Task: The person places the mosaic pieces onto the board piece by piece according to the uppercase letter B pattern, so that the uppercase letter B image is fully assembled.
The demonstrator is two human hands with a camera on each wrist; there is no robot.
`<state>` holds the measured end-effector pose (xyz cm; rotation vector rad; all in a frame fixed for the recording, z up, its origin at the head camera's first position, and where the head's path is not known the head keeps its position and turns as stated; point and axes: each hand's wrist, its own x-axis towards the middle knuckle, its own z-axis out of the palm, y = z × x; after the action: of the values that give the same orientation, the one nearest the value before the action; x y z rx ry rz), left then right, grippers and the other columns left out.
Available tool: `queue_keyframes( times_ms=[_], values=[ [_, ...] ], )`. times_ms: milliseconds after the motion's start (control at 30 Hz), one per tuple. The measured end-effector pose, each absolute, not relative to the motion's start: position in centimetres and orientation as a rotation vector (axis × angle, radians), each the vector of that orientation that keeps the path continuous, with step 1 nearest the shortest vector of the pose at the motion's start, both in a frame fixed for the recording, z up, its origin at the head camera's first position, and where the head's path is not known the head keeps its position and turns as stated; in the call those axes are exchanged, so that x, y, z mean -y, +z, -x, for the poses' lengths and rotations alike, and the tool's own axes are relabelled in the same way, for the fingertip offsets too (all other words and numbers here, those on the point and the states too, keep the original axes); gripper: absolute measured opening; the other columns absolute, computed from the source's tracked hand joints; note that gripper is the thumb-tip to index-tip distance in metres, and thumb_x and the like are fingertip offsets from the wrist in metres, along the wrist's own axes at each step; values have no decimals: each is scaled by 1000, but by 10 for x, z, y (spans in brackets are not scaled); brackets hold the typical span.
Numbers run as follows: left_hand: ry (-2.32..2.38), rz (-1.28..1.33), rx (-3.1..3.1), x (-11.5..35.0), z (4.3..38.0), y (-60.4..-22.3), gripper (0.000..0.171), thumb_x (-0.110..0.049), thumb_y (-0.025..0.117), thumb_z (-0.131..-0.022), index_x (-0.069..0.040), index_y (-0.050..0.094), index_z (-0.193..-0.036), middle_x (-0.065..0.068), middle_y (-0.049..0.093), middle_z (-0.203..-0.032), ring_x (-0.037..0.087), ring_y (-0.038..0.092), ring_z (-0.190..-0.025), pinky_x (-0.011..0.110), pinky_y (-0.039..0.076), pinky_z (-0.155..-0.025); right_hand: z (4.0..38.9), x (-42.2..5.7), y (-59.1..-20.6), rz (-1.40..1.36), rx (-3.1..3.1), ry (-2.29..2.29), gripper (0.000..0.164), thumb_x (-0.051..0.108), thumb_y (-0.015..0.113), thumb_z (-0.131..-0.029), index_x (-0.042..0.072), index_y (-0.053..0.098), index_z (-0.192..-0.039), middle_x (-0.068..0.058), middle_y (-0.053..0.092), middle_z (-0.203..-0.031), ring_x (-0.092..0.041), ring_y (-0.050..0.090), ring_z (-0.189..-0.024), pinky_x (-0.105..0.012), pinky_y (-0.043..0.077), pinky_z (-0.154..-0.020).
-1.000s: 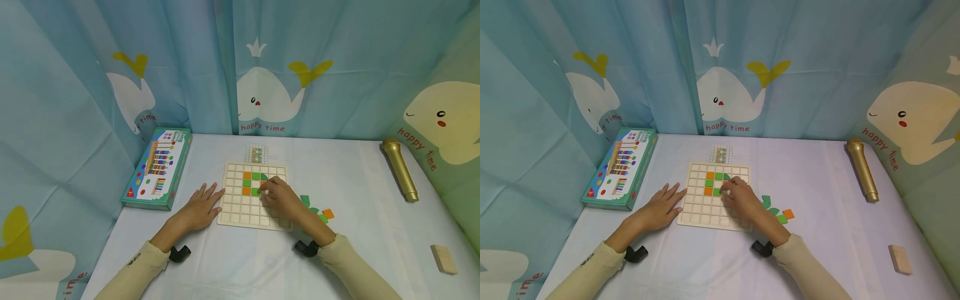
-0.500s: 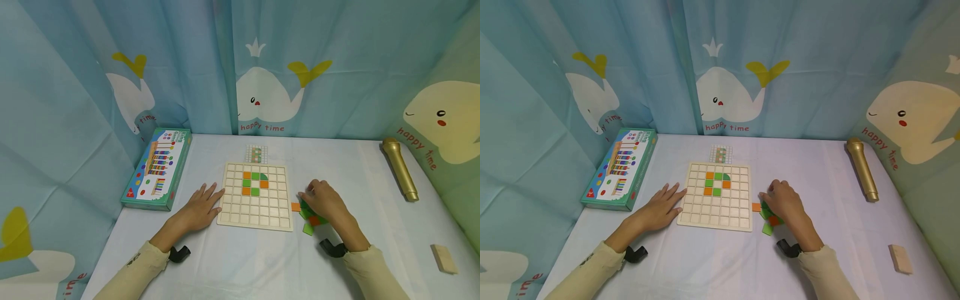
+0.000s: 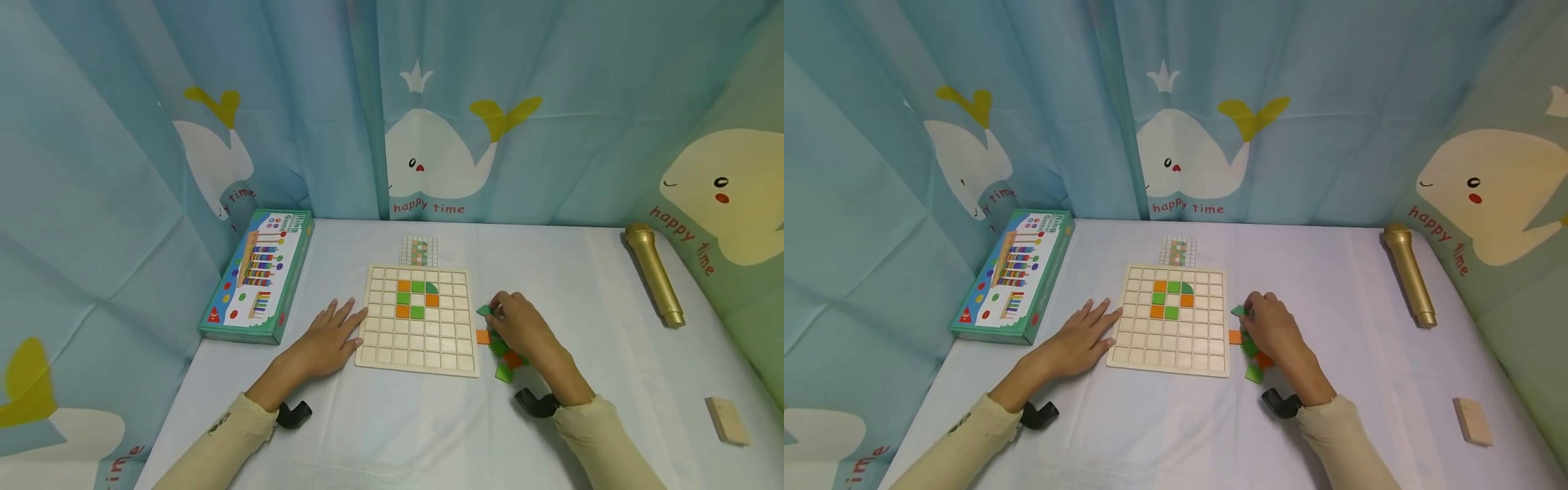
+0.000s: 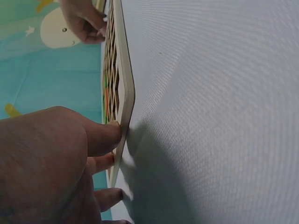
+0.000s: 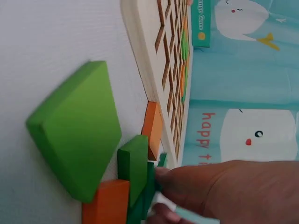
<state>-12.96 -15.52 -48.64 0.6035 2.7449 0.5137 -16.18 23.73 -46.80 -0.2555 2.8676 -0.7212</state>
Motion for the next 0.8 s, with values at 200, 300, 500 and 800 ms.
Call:
queue_keyframes(
  times_ms=[200, 300, 500, 800],
  values=[
    [513, -602, -2742, 155, 130, -488, 61, -35, 49, -112, -16, 32, -168, 17, 18, -175, 48, 9, -161, 65, 15, -128, 168, -234, -474, 264, -2827, -842, 32, 23, 69, -104, -3, 61, -121, -25, 59, -116, -36, 63, -102, -49, 55, -83],
    [497, -600, -2748, 155, 130, -488, 61, -35, 49, -113, -16, 31, -168, 17, 18, -176, 48, 9, -161, 65, 16, -128, 170, -232, -476, 297, -2840, -860, 27, 22, 68, -105, -1, 62, -119, -23, 59, -114, -35, 62, -100, -49, 55, -82],
    [497, -601, -2753, 154, 131, -490, 61, -36, 48, -113, -17, 31, -168, 16, 18, -176, 47, 8, -162, 64, 15, -128, 174, -234, -475, 325, -2839, -866, 19, 12, 64, -106, -2, 64, -119, -23, 57, -114, -37, 63, -104, -52, 56, -87],
    [491, -602, -2751, 155, 131, -489, 61, -36, 48, -113, -17, 31, -168, 16, 18, -176, 48, 8, -161, 65, 16, -128, 177, -240, -472, 306, -2800, -847, 24, 13, 67, -105, -1, 64, -125, -26, 54, -120, -41, 62, -109, -53, 56, -87]
  ],
)
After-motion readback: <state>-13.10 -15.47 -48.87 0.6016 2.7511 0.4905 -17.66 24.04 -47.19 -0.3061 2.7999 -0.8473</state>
